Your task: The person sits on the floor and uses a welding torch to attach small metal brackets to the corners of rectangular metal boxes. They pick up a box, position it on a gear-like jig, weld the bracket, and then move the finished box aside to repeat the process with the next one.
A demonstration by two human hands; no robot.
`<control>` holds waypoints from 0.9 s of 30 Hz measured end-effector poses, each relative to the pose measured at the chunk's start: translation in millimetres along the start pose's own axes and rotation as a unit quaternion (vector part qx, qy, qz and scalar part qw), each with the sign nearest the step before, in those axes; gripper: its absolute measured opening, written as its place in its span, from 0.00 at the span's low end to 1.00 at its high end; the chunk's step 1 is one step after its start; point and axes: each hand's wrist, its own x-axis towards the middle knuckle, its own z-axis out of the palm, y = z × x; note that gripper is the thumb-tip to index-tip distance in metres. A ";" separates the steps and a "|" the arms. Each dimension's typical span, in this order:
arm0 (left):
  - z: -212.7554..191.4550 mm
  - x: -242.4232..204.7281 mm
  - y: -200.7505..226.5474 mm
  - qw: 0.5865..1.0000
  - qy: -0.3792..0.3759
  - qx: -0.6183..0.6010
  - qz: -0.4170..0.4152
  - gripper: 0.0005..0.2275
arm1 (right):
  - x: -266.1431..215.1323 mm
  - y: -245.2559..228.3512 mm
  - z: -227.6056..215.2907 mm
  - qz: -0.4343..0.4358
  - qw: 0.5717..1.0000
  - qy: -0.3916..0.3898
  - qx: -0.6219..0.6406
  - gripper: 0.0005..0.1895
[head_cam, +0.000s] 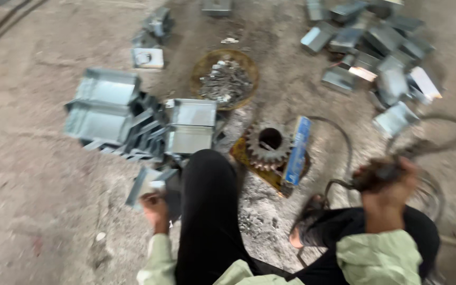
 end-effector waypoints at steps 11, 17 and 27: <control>58.6 2.5 364.8 0.808 -0.189 0.138 0.540 0.25 | -16.0 17.3 15.2 -0.041 0.992 0.064 -0.101 0.24; 230.2 -70.8 357.4 0.687 -0.414 0.227 0.552 0.27 | -22.8 -0.7 5.7 -0.320 0.833 0.081 -0.444 0.38; 310.5 -108.3 314.5 0.644 -0.518 0.322 0.461 0.32 | -56.3 -7.3 24.3 -0.314 0.760 0.071 -0.564 0.41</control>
